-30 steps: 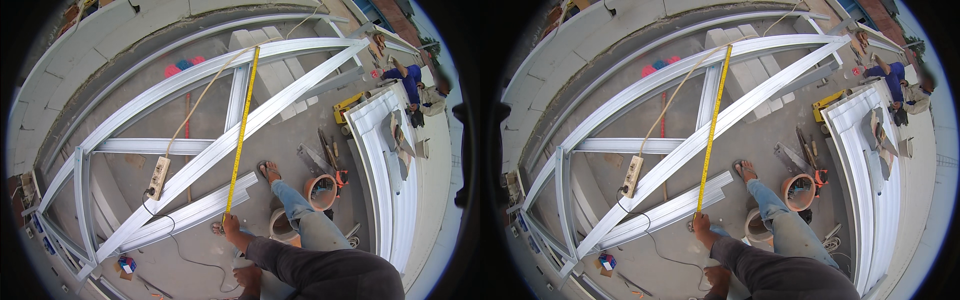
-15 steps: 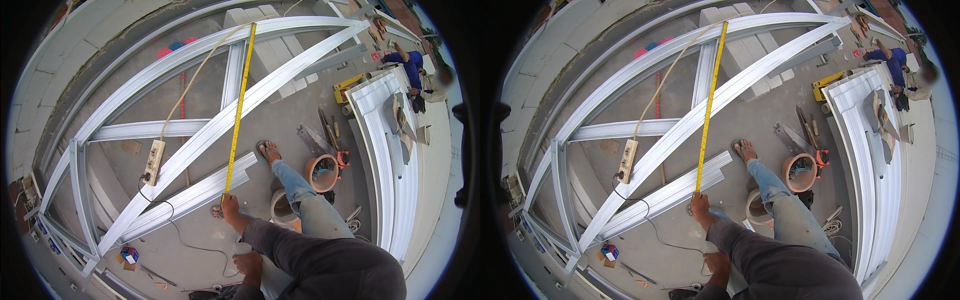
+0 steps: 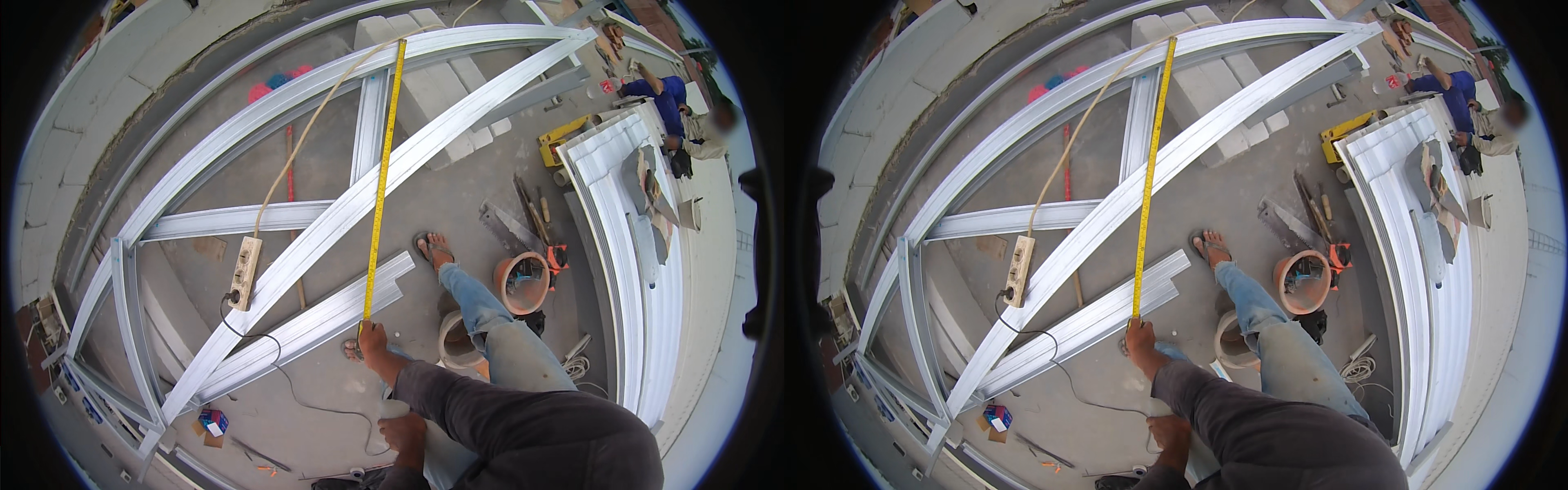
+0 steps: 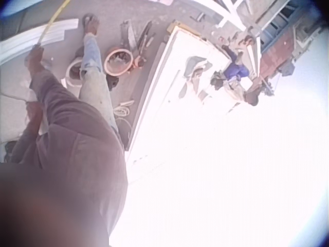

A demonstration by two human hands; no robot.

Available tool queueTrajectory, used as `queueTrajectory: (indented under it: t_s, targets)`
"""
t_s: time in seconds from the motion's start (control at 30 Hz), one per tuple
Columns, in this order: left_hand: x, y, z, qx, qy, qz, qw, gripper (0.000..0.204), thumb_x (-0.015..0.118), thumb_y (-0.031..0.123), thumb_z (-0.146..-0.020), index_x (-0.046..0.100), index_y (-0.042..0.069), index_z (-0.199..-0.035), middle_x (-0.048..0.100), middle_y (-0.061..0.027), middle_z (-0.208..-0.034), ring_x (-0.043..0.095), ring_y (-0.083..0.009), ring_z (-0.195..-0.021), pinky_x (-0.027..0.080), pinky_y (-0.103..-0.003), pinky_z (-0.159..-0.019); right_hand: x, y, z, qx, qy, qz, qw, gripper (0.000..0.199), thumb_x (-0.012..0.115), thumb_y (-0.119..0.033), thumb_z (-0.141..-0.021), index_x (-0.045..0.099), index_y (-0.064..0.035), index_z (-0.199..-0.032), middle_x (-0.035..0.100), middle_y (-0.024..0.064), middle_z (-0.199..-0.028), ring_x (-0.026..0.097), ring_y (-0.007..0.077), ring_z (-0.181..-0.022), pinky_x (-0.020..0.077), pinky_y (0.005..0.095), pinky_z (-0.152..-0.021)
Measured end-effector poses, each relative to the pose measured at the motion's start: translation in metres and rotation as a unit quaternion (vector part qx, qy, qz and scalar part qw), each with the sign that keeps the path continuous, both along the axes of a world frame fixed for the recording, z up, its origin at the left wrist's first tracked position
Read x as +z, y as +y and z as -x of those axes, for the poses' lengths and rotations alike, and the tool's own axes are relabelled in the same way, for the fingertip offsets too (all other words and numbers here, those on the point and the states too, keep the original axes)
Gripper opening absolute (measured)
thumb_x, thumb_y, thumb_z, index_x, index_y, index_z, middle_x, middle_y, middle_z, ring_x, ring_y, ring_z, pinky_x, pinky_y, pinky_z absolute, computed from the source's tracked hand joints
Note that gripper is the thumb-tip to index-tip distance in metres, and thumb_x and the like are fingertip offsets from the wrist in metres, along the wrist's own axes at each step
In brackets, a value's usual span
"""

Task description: The person assembles a metal frame on a rooftop using a cordless drill to fasten screws into intersecting aluminum beams. They then use an angle grinder to cut and smooth the beams, and measure sections with a tape measure to ensure alignment.

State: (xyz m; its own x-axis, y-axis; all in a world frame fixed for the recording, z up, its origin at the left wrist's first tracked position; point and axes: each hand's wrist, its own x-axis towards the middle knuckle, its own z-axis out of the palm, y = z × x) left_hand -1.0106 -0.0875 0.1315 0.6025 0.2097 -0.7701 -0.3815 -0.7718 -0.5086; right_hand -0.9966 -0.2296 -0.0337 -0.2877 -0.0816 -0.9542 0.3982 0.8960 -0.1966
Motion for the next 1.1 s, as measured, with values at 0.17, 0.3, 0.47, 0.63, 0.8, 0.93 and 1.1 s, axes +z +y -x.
queueTrajectory:
  t_s: [0.17,0.3,0.47,0.63,0.8,0.93,1.1]
  targets:
    - [0.0,0.0,0.003,-0.015,-0.005,0.002,1.0,0.069,0.074,0.03,-0.084,0.04,-0.003,-0.135,0.055,-0.0209,-0.135,0.06,-0.0379,-0.127,0.05,-0.048,-0.106,0.018,-0.007,0.006,0.025,0.012,0.0,1.0,0.049,0.05,-0.044,-0.102,0.053,0.0029,-0.114,0.065,0.0244,-0.102,0.07,0.0375,-0.083,0.0603,0.0506,-0.06]
    - [0.0,0.005,0.002,-0.016,-0.008,0.006,1.0,0.067,0.073,0.029,-0.083,0.042,-0.002,-0.133,0.057,-0.021,-0.133,0.062,-0.0384,-0.124,0.051,-0.048,-0.104,0.032,-0.012,0.007,0.058,0.022,0.001,0.998,0.048,0.049,-0.043,-0.103,0.052,0.0035,-0.113,0.065,0.0244,-0.102,0.07,0.0383,-0.082,0.0603,0.0507,-0.056]
    - [0.003,0.013,0.003,-0.001,-0.007,0.03,1.0,0.072,0.075,0.033,-0.08,0.042,-0.003,-0.133,0.058,-0.0218,-0.13,0.063,-0.0393,-0.122,0.051,-0.049,-0.104,0.034,-0.015,0.007,-0.004,-0.031,0.007,0.999,0.048,0.048,-0.043,-0.103,0.051,0.0044,-0.113,0.066,0.0251,-0.099,0.071,0.04,-0.084,0.0599,0.0508,-0.054]
    - [0.007,0.017,0.006,0.015,0.001,0.036,0.999,0.083,0.078,0.042,-0.075,0.042,-0.004,-0.134,0.058,-0.0219,-0.13,0.063,-0.0398,-0.121,0.051,-0.049,-0.105,0.006,0.003,0.006,0.013,-0.003,0.006,1.0,0.051,0.051,-0.044,-0.102,0.056,0.0047,-0.114,0.067,0.0248,-0.098,0.071,0.0384,-0.089,0.0584,0.0495,-0.067]
    - [0.009,0.038,-0.007,0.06,0.04,0.076,0.994,0.097,0.084,0.049,-0.075,0.042,-0.013,-0.137,0.059,-0.0301,-0.136,0.063,-0.0426,-0.124,0.052,-0.048,-0.104,-0.003,0.039,0.017,0.149,0.149,0.04,0.977,0.052,0.055,-0.047,-0.1,0.062,0.0032,-0.112,0.068,0.0234,-0.102,0.069,0.0353,-0.092,0.0533,0.046,-0.078]
    - [0.013,0.069,-0.027,0.108,0.155,0.12,0.975,0.129,0.085,0.064,-0.067,0.03,-0.016,-0.152,0.049,-0.0327,-0.148,0.057,-0.0412,-0.132,0.048,-0.045,-0.109,0.051,0.049,0.075,0.1,0.094,0.05,0.989,0.053,0.058,-0.05,-0.099,0.063,0.0021,-0.109,0.069,0.0225,-0.102,0.069,0.0344,-0.09,0.054,0.0444,-0.078]
    - [0.05,0.091,-0.028,0.18,0.209,0.288,0.917,0.115,0.076,0.066,-0.076,0.039,-0.013,-0.151,0.051,-0.0315,-0.148,0.053,-0.0403,-0.137,0.046,-0.045,-0.11,0.128,0.023,0.181,0.245,0.129,0.079,0.958,0.05,0.063,-0.046,-0.099,0.063,0.0025,-0.111,0.068,0.0177,-0.097,0.069,0.0285,-0.085,0.0535,0.0436,-0.075]
